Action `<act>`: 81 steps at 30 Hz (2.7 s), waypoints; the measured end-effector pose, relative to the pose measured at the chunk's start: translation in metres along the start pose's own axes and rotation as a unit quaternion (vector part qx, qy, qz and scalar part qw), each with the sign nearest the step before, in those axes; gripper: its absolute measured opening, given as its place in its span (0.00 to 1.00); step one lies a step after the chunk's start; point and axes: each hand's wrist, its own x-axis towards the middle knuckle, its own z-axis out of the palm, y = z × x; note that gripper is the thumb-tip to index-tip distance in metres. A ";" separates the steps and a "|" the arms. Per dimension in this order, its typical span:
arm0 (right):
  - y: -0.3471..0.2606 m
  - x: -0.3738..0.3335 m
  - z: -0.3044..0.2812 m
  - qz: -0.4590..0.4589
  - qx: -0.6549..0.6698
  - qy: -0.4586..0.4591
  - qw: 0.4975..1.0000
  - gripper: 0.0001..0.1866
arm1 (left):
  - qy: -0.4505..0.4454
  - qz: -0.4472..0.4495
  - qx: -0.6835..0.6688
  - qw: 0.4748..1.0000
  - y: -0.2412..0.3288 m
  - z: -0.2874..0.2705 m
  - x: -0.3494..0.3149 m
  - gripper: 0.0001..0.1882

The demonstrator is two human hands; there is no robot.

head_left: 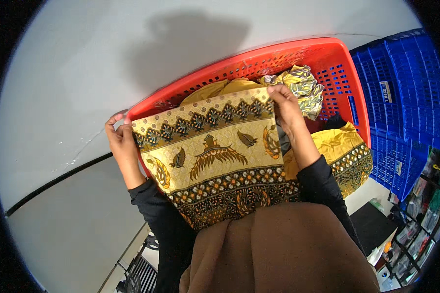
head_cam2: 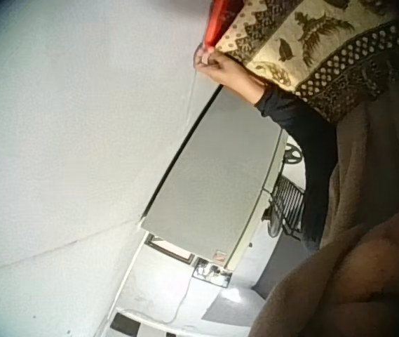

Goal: Sorting and inspecting yellow patterned clothing items in a laundry shop.

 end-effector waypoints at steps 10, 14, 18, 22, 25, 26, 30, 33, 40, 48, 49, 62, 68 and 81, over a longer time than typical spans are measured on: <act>0.046 0.006 0.000 -0.276 -0.411 0.101 0.863 0.09 | 0.128 0.171 0.249 0.945 0.000 0.027 -0.010 0.06; 0.077 0.007 0.006 -0.129 -0.542 0.012 0.830 0.10 | 0.095 0.193 0.357 0.909 0.004 0.026 -0.009 0.08; 0.041 0.010 -0.014 -0.126 -0.558 -0.037 0.819 0.18 | 0.098 0.179 0.289 0.936 0.006 0.025 -0.010 0.10; -0.044 -0.021 -0.073 -0.188 -0.581 0.028 0.791 0.19 | 0.115 0.258 0.266 0.922 0.014 0.022 -0.011 0.07; -0.079 -0.060 -0.132 -0.226 -0.823 0.064 0.517 0.17 | 0.144 0.316 0.227 0.910 0.028 0.020 -0.017 0.06; -0.081 -0.070 -0.149 -0.192 -0.866 0.047 0.459 0.18 | 0.145 0.332 0.201 0.910 0.036 0.020 -0.021 0.06; -0.070 -0.086 -0.195 -0.197 -0.901 0.019 0.386 0.11 | 0.028 0.345 0.069 0.936 0.071 0.026 -0.061 0.08; -0.070 -0.093 -0.204 -0.307 -0.876 0.044 0.368 0.07 | -0.129 0.366 0.062 0.920 0.096 0.042 -0.110 0.07; -0.137 -0.169 -0.207 -0.567 -0.676 0.231 0.410 0.11 | -0.303 0.335 0.047 0.891 0.107 0.131 -0.202 0.15; -0.190 -0.265 -0.288 -0.630 -0.578 0.236 0.462 0.09 | -0.493 0.357 0.146 0.780 0.101 0.210 -0.279 0.21; -0.193 -0.275 -0.300 -0.631 -0.579 0.217 0.467 0.09 | -0.467 0.442 0.157 0.750 0.104 0.213 -0.285 0.20; -0.242 -0.365 -0.359 -0.703 -0.552 0.065 0.444 0.12 | -0.308 0.642 0.216 0.668 0.176 0.244 -0.404 0.13; -0.271 -0.401 -0.406 -0.636 -0.652 0.083 0.405 0.16 | -0.108 0.706 0.238 0.658 0.229 0.184 -0.395 0.16; -0.280 -0.427 -0.433 -0.566 -0.741 0.145 0.329 0.13 | -0.176 0.619 0.104 0.758 0.243 0.098 -0.462 0.11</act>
